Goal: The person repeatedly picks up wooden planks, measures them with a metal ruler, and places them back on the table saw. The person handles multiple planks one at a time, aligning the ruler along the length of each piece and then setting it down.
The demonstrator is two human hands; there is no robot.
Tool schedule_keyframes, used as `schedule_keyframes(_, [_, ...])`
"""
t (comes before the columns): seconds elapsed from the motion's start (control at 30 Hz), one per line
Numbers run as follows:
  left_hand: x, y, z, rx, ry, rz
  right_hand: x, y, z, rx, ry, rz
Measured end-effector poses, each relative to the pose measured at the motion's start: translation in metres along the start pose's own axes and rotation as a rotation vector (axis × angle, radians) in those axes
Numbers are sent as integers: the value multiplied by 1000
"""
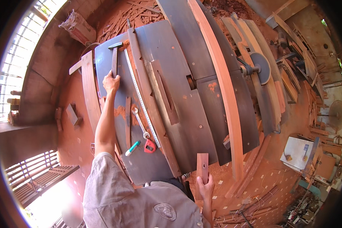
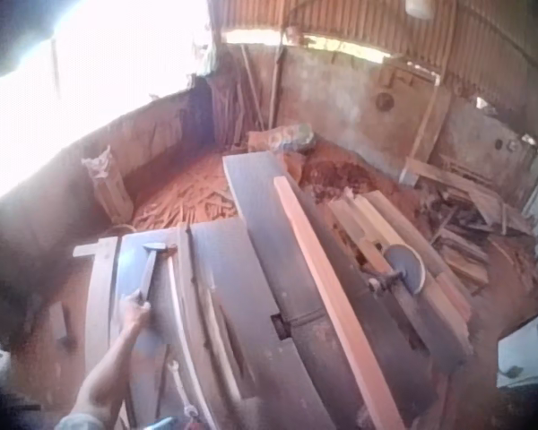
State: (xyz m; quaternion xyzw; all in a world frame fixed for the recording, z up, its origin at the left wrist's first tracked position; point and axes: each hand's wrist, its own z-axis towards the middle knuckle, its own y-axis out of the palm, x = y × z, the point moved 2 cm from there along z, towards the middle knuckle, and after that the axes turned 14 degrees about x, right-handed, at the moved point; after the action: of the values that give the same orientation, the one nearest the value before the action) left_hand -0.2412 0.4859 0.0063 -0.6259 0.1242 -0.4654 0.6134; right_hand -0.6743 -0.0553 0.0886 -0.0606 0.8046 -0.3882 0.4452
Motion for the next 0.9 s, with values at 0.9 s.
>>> schedule_keyframes(0.9, [57,-238,-660,-626,697,8,75,3,-17,-407,-492,118])
